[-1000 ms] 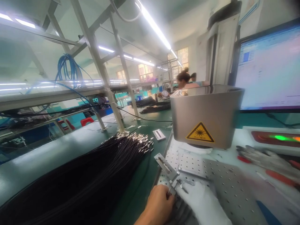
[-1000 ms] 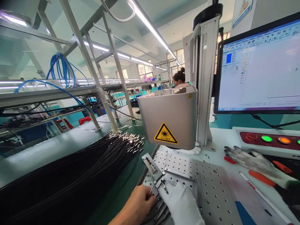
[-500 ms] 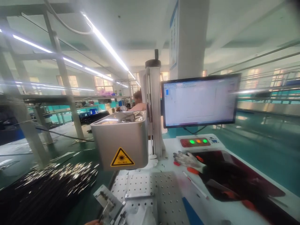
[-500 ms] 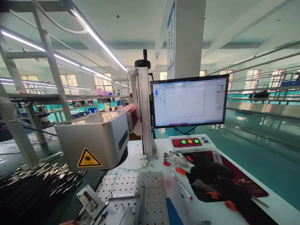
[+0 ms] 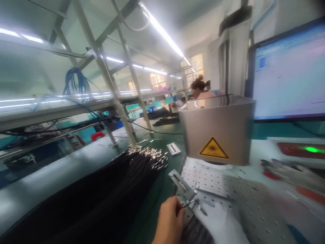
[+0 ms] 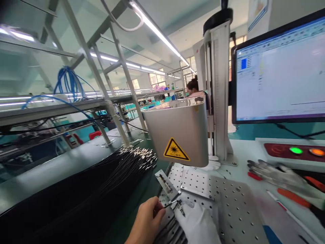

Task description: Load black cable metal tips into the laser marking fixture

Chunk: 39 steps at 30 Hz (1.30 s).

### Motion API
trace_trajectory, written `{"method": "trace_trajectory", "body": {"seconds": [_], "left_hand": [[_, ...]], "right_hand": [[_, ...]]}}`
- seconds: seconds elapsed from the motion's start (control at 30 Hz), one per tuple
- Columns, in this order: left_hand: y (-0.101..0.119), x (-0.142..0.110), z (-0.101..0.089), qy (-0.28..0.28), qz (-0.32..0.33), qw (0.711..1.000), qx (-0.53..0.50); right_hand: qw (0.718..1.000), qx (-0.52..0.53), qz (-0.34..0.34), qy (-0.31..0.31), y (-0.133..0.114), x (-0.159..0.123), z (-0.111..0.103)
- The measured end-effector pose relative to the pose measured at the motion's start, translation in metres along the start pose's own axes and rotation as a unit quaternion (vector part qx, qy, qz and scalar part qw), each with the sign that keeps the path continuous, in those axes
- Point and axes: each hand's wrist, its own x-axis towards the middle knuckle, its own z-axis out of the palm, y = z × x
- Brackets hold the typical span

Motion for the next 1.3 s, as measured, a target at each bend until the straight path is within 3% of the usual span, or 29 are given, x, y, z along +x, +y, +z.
{"method": "trace_trajectory", "body": {"seconds": [0.1, 0.33, 0.7, 0.87, 0.93, 1.07, 1.17, 1.23, 1.3], "left_hand": [[0.008, -0.007, -0.001, -0.012, -0.025, 0.999, 0.023], [0.008, -0.012, 0.009, -0.014, 0.029, 0.991, 0.131], [0.029, -0.006, 0.011, -0.096, 0.015, 0.973, 0.211], [0.017, -0.005, 0.014, -0.06, 0.046, 0.989, 0.13], [0.011, -0.006, 0.015, -0.042, 0.05, 0.995, 0.072], [0.009, -0.007, 0.014, -0.03, 0.044, 0.998, 0.024], [0.014, -0.008, 0.01, -0.06, 0.039, 0.996, 0.048], [0.019, -0.009, 0.006, -0.081, 0.038, 0.994, 0.07], [0.023, -0.011, 0.003, -0.083, 0.055, 0.99, 0.096]], "right_hand": [[0.998, -0.037, 0.034, -0.03, 0.001, 0.006, 0.006], [0.994, -0.061, 0.047, -0.082, 0.002, 0.009, -0.008], [0.992, -0.049, 0.064, -0.102, 0.013, 0.004, 0.017], [0.973, -0.181, -0.12, -0.082, 0.018, -0.001, 0.017], [0.969, -0.196, -0.139, -0.058, 0.019, 0.0, 0.017], [0.986, -0.142, -0.079, -0.033, 0.013, 0.004, 0.015], [0.985, -0.14, -0.091, -0.041, 0.01, 0.008, 0.005], [0.994, -0.024, -0.076, -0.069, 0.012, 0.013, -0.005], [0.984, 0.14, -0.047, -0.102, 0.02, 0.018, -0.015]]}}
